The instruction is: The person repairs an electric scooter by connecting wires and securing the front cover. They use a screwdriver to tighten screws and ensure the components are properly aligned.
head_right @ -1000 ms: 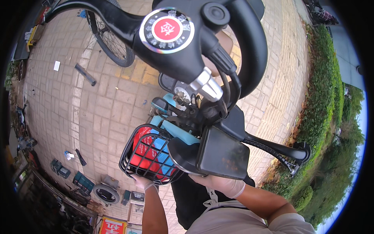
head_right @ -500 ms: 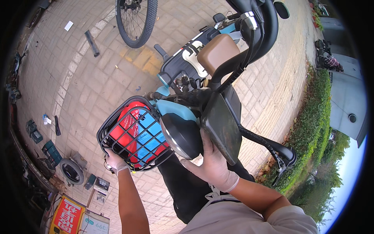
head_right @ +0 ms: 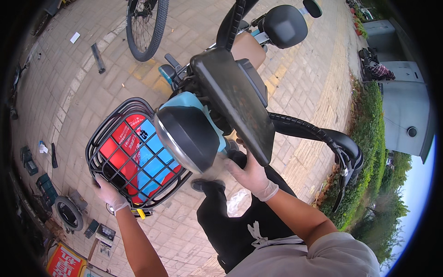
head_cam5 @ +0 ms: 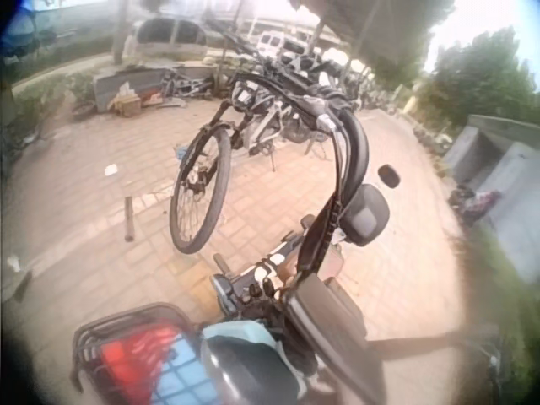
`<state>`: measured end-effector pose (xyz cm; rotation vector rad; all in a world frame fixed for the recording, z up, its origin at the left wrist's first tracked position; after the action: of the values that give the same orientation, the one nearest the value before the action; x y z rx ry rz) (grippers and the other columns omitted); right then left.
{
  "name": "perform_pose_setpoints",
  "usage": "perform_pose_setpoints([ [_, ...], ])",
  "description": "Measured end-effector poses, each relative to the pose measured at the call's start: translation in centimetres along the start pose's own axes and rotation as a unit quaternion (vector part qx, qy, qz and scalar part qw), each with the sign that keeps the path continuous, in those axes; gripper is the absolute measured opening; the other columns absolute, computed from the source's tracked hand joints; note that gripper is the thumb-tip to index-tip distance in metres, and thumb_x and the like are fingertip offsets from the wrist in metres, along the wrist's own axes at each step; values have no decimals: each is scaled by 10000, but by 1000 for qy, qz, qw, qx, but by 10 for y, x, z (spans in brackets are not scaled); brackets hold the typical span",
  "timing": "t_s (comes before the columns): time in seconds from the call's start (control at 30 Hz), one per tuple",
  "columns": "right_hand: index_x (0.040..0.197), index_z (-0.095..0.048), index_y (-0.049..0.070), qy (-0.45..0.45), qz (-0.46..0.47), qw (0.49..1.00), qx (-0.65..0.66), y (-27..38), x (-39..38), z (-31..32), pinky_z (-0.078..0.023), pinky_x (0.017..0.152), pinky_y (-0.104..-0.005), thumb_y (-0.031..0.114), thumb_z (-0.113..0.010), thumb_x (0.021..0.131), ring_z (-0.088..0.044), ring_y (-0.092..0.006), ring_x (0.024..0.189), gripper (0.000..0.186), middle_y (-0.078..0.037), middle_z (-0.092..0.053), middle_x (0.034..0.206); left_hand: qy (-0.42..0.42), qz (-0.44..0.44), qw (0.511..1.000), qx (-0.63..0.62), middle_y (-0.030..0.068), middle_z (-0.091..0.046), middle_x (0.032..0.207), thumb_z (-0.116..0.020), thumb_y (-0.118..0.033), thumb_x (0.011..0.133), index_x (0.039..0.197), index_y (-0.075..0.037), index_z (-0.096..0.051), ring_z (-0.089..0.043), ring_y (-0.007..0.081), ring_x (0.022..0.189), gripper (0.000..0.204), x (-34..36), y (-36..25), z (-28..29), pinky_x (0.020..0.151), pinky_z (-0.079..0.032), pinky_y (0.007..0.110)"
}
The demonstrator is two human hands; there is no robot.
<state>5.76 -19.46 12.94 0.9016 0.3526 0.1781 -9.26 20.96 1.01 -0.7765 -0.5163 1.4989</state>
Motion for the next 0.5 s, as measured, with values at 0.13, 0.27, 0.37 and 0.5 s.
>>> perform_pose_setpoints([
  [0.13,1562,-266,-35,11,124,992,8,-50,23,-9,-326,1179,-454,216,-814,828,-446,-306,1388,950,-188,-441,1498,-33,-171,985,3,217,-590,1408,-600,-320,997,1401,27,-562,-556,343,1300,534,-9,11,2,1126,-397,419],
  [0.27,1541,-336,12,18,349,937,-8,-80,57,-19,-409,1108,-457,225,-876,761,-508,-398,1317,972,-229,-459,1481,-65,-307,949,40,199,-596,1397,-642,-328,993,1404,22,-562,-555,319,1299,545,-11,22,3,1132,-385,411],
  [0.37,1487,-418,-9,43,396,917,12,-93,83,-31,-413,1103,-464,357,-890,724,-516,-410,1294,968,-259,-466,1442,-33,-334,942,-19,181,-632,1352,-654,-345,995,1378,19,-589,-587,273,1258,532,-7,20,0,1107,-405,371],
  [0.5,1438,-486,-57,69,343,881,317,-111,104,-50,-436,1093,-430,495,-796,801,-560,-339,1259,898,-222,-530,1398,-21,-343,939,23,153,-681,1272,-666,-379,986,1305,21,-650,-622,220,1187,512,10,5,-1,1066,-431,322],
])
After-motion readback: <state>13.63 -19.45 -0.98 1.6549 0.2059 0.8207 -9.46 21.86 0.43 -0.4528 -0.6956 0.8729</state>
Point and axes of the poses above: each hand's wrist, its own x-axis towards the middle knuckle, its own z-axis out of the back of the hand, y = z × x, the point moved 1 cm from there along x, towards the middle knuckle
